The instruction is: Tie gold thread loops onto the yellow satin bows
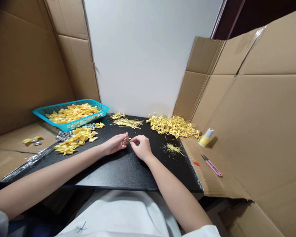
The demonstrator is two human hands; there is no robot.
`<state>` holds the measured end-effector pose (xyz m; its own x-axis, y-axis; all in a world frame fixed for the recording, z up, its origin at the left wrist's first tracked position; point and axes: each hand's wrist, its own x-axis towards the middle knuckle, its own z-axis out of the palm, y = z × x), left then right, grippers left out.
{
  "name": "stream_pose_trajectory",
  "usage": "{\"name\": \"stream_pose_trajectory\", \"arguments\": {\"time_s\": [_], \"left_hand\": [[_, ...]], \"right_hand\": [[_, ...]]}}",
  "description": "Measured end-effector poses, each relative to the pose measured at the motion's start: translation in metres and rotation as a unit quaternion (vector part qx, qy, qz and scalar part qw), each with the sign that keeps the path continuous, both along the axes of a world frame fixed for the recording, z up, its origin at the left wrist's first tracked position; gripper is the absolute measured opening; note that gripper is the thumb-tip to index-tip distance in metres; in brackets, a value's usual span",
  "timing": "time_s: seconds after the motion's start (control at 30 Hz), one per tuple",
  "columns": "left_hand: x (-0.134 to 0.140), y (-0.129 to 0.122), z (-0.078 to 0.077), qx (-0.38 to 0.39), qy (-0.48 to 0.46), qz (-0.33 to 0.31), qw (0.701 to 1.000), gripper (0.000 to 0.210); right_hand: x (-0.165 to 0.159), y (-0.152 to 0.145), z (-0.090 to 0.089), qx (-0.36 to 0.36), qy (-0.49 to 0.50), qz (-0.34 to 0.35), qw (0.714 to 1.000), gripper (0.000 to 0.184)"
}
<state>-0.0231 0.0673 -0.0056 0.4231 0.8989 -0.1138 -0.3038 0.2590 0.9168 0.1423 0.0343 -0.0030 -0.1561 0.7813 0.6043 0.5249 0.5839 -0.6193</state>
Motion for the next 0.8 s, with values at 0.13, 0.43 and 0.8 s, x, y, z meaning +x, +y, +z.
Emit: {"name": "stream_pose_trajectory", "arguments": {"time_s": [0.13,0.43,0.8], "left_hand": [[-0.0003,0.0011,0.0006,-0.021,-0.032,0.006,0.999,0.036],[0.0015,-0.0017,-0.0019,-0.010,-0.035,0.002,0.999,0.037],[0.0015,0.0004,-0.0031,-0.009,-0.049,0.007,0.999,0.037]], "right_hand": [[-0.0004,0.0001,-0.0009,-0.004,-0.001,0.001,1.000,0.009],[-0.0013,0.0001,0.0005,-0.018,0.003,-0.008,1.000,0.007],[-0.0011,0.0026,-0.0027,-0.031,0.017,0.000,0.999,0.007]]}}
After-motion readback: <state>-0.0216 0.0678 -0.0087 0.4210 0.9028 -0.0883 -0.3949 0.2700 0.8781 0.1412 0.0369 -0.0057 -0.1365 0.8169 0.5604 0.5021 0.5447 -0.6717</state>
